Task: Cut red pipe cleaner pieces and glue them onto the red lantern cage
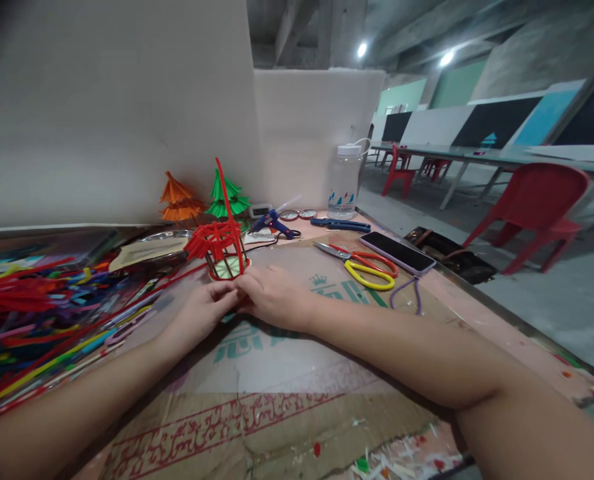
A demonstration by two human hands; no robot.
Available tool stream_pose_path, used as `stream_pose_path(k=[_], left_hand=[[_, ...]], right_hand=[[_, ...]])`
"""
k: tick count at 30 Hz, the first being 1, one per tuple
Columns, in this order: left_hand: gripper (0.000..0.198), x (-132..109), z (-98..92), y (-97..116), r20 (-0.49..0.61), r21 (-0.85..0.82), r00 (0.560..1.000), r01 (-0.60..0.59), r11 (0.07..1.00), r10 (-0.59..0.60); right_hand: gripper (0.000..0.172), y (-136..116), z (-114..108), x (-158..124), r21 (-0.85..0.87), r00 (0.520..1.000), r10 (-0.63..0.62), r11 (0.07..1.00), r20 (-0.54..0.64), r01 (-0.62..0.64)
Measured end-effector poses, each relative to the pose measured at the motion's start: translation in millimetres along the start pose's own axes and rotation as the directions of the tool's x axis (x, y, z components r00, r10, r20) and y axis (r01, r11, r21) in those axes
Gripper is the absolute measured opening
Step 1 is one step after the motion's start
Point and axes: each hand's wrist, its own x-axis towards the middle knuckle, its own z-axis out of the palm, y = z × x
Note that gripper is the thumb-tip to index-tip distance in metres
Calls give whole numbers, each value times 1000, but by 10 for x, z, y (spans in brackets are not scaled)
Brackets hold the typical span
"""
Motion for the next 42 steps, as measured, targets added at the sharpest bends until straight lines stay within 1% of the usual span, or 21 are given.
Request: stream_pose_path(k=[2, 4, 6, 7, 8, 9, 10, 11, 13, 14, 16, 20, 23, 26, 28, 30, 34, 36, 39, 40, 42], left_hand=[[44, -6, 2, -1, -14, 7, 1000, 3, 1000, -3], [42, -13, 6, -14, -22, -8, 1000, 14, 1000, -14], [40, -20, 14, -29, -16, -50, 999, 37, 998, -37], [39, -23, 20, -35, -9, -69, 999, 49, 996, -50], [38, -26, 26, -38, -6, -82, 998, 59, 995, -60], [38, -29, 32, -38, -2, -85, 998, 69, 994, -69], [37, -30, 36, -37, 1, -80, 997, 77, 994, -77], [37, -30, 38, -35, 3, -72, 996, 85, 994, -85], [36, -28, 36, -33, 5, -56, 996, 88, 995, -88], [36, -25, 32, -35, 5, -41, 997, 79, 996, -79], [36, -19, 19, -48, 3, -1, 998, 56, 998, -56], [39, -7, -5, -72, 10, 44, 999, 49, 998, -49], [41, -11, -15, -52, 7, 55, 997, 79, 995, -80], [42, -20, -18, -16, 1, 93, 996, 92, 991, -92], [42, -21, -18, -4, 2, 123, 996, 87, 989, -88], [42, -18, -20, -8, 3, 131, 996, 87, 988, -88], [40, -12, -26, -30, -3, 133, 995, 99, 986, -99], [40, -17, -31, -35, 0, 130, 995, 99, 986, -100], [40, -27, -36, -40, 13, 117, 994, 104, 988, -107], [40, -29, -37, -42, 13, 114, 994, 107, 988, -109], [41, -28, -37, -47, 10, 114, 994, 108, 988, -110]], right_hand=[[32, 11, -67, -38, -2, 1000, 2, 1000, 9, -2], [35, 66, -184, -57, -28, 997, 74, 997, -4, -74], [26, 198, -361, -40, -85, 977, 213, 973, -21, -214], [22, 296, -470, -20, -125, 960, 279, 951, -36, -281], [19, 411, -589, 0, -176, 936, 352, 920, -21, -350], [21, 541, -714, 15, -227, 893, 451, 870, 9, -437], [22, 678, -839, 18, -274, 829, 553, 812, 84, -515], [24, 816, -958, 6, -324, 751, 640, 753, 160, -573], [26, 1074, -1155, -71, -442, 590, 763, 640, 265, -629], [25, 1184, -1225, -129, -469, 543, 790, 608, 284, -640], [23, 1352, -1305, -258, -506, 479, 821, 570, 312, -647], [23, 1498, -1309, -433, -510, 405, 821, 568, 403, -646], [26, 1523, -1311, -474, -515, 371, 809, 580, 456, -631], [27, 1534, -1353, -503, -499, 340, 776, 611, 531, -614], [29, 1528, -1377, -522, -477, 330, 746, 638, 579, -605], [31, 1492, -1383, -520, -456, 332, 722, 658, 607, -599], [40, 1335, -1342, -401, -402, 376, 670, 709, 640, -579], [38, 1273, -1317, -314, -405, 393, 673, 712, 627, -574], [24, 1290, -1300, -257, -463, 407, 742, 658, 534, -593], [22, 1325, -1296, -269, -486, 414, 767, 635, 490, -601], [28, 1414, -1277, -330, -515, 422, 801, 598, 425, -615]])
